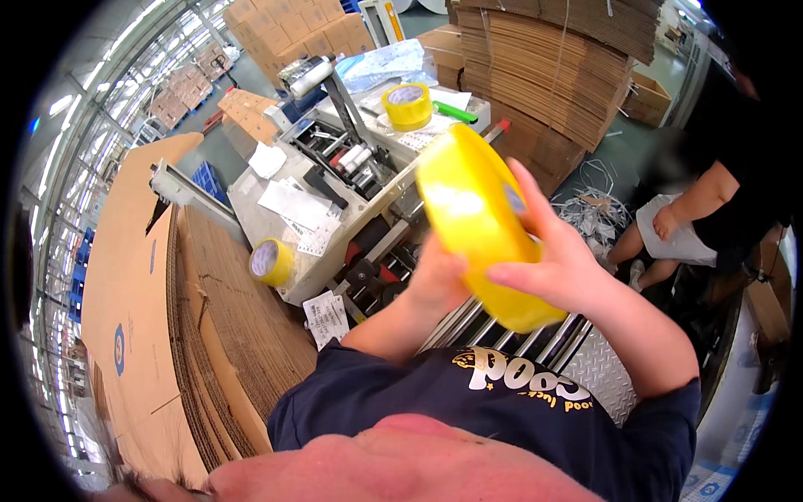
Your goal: The person packs cartons into a cardboard box, seals it using a tape machine, replaces a roll of yellow tape on the machine, and then ties a large bag before sweeping the floor with a broom.
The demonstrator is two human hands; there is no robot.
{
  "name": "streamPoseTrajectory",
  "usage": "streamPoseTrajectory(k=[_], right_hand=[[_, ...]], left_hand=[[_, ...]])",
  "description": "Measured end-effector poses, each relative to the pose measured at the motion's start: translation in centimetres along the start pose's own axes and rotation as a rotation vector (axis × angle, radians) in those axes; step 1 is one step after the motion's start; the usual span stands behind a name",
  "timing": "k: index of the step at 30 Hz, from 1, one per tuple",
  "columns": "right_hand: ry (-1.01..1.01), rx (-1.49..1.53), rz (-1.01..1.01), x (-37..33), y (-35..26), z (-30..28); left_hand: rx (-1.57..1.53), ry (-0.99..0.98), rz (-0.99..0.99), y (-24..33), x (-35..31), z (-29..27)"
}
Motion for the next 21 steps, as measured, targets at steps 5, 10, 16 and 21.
streamPoseTrajectory(k=[5, 10, 16, 21], right_hand=[[-0.040, -0.756, -0.491, 4.9, -8.5, 0.2], [-0.006, -0.598, -0.481, 11.5, -7.8, 0.3], [-0.143, -0.650, -0.761, 20.0, -4.6, 6.7], [-0.143, -0.900, -0.930, 28.5, -2.4, 12.1]], left_hand=[[-0.078, 0.039, 0.226, 10.9, 1.0, 1.1], [0.513, 0.140, 0.683, 23.0, -2.7, 1.3], [1.214, 0.207, 1.062, 30.3, -2.1, -1.0], [1.439, 0.174, 1.057, 31.5, 1.9, -4.0]])
Point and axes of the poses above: each hand's wrist, its own x-axis towards the middle knuckle, its own z-axis out of the palm, y = z × x, the point moved 4 cm from there along x, towards the middle knuckle, and after that the axes turned 7 degrees about x, right-handed, at the moved point
